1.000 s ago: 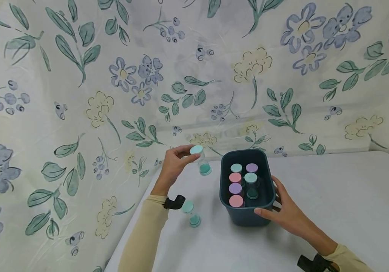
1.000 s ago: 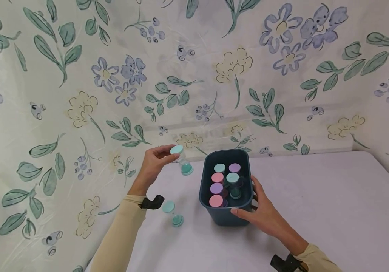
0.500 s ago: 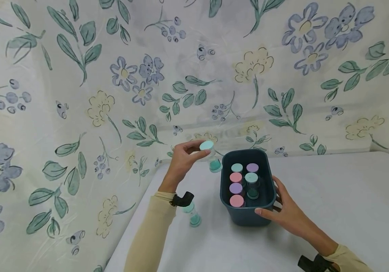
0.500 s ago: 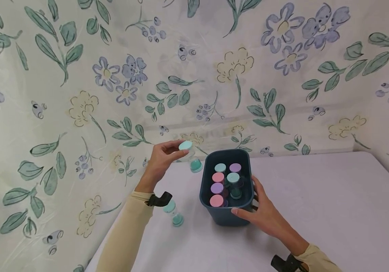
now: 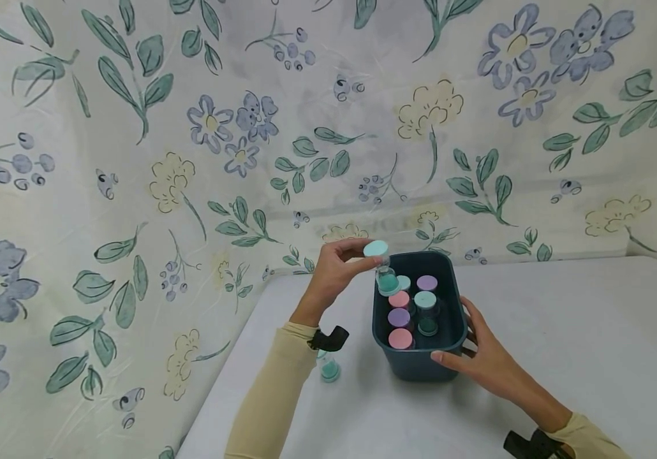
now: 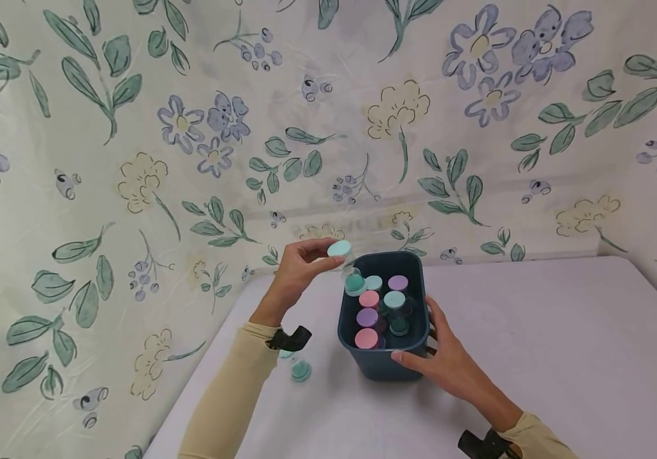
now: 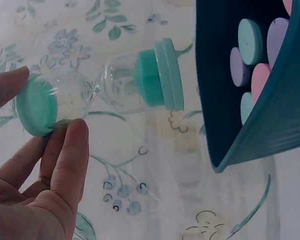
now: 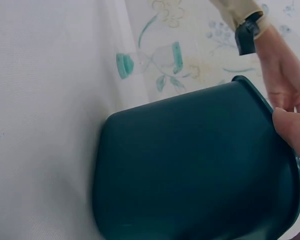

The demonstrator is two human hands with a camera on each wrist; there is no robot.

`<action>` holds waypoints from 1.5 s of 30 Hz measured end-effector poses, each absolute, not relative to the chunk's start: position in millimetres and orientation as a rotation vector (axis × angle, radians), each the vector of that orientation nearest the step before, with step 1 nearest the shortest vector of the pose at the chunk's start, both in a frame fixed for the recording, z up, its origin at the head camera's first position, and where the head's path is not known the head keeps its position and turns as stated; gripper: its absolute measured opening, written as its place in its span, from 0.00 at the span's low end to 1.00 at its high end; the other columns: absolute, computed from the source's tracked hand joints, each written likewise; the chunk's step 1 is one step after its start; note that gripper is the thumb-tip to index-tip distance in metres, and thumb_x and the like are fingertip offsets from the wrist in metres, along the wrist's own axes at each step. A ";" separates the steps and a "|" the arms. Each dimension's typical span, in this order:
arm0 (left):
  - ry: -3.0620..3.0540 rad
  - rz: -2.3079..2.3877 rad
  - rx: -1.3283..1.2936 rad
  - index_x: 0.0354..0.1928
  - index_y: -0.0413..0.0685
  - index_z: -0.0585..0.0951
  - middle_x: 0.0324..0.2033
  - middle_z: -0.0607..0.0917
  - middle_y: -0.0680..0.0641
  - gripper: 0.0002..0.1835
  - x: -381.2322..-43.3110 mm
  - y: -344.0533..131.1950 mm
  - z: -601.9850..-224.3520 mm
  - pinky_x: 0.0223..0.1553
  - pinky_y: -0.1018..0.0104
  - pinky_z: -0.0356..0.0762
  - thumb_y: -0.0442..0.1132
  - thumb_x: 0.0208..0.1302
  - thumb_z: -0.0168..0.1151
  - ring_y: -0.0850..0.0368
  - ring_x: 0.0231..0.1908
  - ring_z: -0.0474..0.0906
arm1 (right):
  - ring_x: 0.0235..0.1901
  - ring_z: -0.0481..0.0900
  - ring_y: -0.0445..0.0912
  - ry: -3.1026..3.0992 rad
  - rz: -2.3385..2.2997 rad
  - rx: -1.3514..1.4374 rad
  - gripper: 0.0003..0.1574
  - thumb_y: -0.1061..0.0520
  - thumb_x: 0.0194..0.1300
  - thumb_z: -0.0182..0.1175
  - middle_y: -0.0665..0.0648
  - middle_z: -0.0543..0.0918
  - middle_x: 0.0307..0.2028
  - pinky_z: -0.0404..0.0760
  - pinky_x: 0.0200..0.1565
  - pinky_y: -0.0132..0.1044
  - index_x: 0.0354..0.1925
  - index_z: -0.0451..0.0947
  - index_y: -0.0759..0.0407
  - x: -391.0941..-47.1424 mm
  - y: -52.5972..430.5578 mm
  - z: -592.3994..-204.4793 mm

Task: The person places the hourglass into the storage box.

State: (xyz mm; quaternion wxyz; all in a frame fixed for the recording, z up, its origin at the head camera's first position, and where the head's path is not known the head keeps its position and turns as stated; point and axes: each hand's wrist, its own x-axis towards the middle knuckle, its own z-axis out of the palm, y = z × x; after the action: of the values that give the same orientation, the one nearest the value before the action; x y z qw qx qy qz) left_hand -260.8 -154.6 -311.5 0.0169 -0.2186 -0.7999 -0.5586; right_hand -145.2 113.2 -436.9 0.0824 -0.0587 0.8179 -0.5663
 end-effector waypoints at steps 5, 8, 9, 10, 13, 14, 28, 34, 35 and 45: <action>-2.504 -1.754 -0.708 0.56 0.47 0.86 0.50 0.89 0.42 0.20 -258.7 -141.4 -315.1 0.63 0.49 0.79 0.39 0.62 0.74 0.54 0.55 0.83 | 0.77 0.52 0.76 2.439 -1.692 -0.179 0.74 0.40 0.63 0.72 0.72 0.41 0.82 0.71 0.68 0.64 0.83 0.27 0.45 -145.5 114.2 -436.7; -2.514 -1.755 -0.746 0.56 0.47 0.87 0.49 0.89 0.42 0.20 -257.4 -134.1 -318.1 0.63 0.50 0.79 0.40 0.62 0.74 0.55 0.53 0.83 | 0.77 0.52 0.76 2.443 -1.679 -0.169 0.75 0.39 0.63 0.72 0.72 0.41 0.82 0.71 0.68 0.64 0.83 0.27 0.44 -145.9 114.1 -436.7; -2.519 -1.757 -0.757 0.56 0.47 0.87 0.49 0.89 0.42 0.20 -256.9 -132.0 -319.2 0.63 0.51 0.78 0.39 0.62 0.74 0.55 0.53 0.84 | 0.77 0.52 0.76 2.443 -1.677 -0.167 0.75 0.39 0.63 0.72 0.72 0.41 0.82 0.71 0.68 0.64 0.83 0.27 0.44 -146.0 114.1 -436.8; -2.524 -1.757 -0.761 0.56 0.47 0.87 0.49 0.89 0.42 0.20 -256.3 -130.0 -320.3 0.63 0.52 0.78 0.39 0.62 0.74 0.56 0.53 0.84 | 0.77 0.52 0.76 2.443 -1.676 -0.165 0.75 0.39 0.63 0.72 0.72 0.41 0.82 0.71 0.68 0.64 0.83 0.27 0.44 -146.1 114.0 -436.9; -2.550 -1.751 -0.764 0.56 0.48 0.87 0.48 0.90 0.43 0.20 -254.8 -124.8 -324.3 0.61 0.55 0.79 0.40 0.62 0.74 0.57 0.51 0.84 | 0.77 0.52 0.76 2.442 -1.675 -0.166 0.75 0.39 0.62 0.72 0.72 0.41 0.82 0.71 0.68 0.64 0.83 0.28 0.44 -146.1 113.6 -437.2; -2.561 -1.744 -0.767 0.56 0.49 0.87 0.48 0.90 0.43 0.20 -254.0 -123.1 -325.4 0.60 0.55 0.80 0.40 0.62 0.75 0.57 0.51 0.84 | 0.77 0.52 0.76 2.441 -1.676 -0.166 0.75 0.39 0.62 0.72 0.72 0.41 0.82 0.72 0.68 0.64 0.83 0.28 0.44 -146.1 113.6 -437.3; -2.682 -1.715 -0.783 0.57 0.50 0.86 0.51 0.90 0.46 0.20 -246.5 -110.4 -346.8 0.51 0.63 0.83 0.43 0.63 0.74 0.58 0.49 0.84 | 0.77 0.52 0.76 2.434 -1.687 -0.187 0.75 0.39 0.62 0.72 0.72 0.41 0.82 0.72 0.67 0.64 0.83 0.27 0.43 -147.0 114.1 -438.8; -2.700 -1.712 -0.808 0.57 0.48 0.86 0.50 0.90 0.45 0.21 -244.5 -106.9 -354.5 0.46 0.63 0.88 0.43 0.63 0.74 0.58 0.47 0.85 | 0.77 0.51 0.77 2.434 -1.689 -0.191 0.75 0.39 0.63 0.72 0.72 0.40 0.82 0.72 0.68 0.64 0.83 0.27 0.43 -147.8 115.1 -440.3; -2.703 -1.712 -0.812 0.57 0.48 0.86 0.50 0.90 0.44 0.21 -244.3 -106.7 -356.3 0.46 0.63 0.88 0.43 0.62 0.74 0.59 0.46 0.85 | 0.77 0.51 0.77 2.433 -1.691 -0.191 0.74 0.39 0.63 0.71 0.72 0.40 0.82 0.71 0.68 0.64 0.83 0.27 0.43 -148.0 115.2 -440.4; -2.748 -1.733 -0.819 0.57 0.50 0.86 0.49 0.90 0.47 0.21 -243.0 -105.2 -370.5 0.49 0.66 0.87 0.43 0.61 0.75 0.61 0.45 0.84 | 0.77 0.52 0.77 2.437 -1.697 -0.204 0.74 0.39 0.64 0.71 0.72 0.41 0.82 0.72 0.68 0.65 0.83 0.27 0.44 -147.8 115.0 -439.8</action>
State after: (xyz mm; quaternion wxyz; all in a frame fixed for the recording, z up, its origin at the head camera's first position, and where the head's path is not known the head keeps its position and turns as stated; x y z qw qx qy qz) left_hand -243.0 -105.2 -370.5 -0.1040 -0.2432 -0.8157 -0.5144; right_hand -147.8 115.0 -439.8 0.0824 -0.0683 0.8158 -0.5683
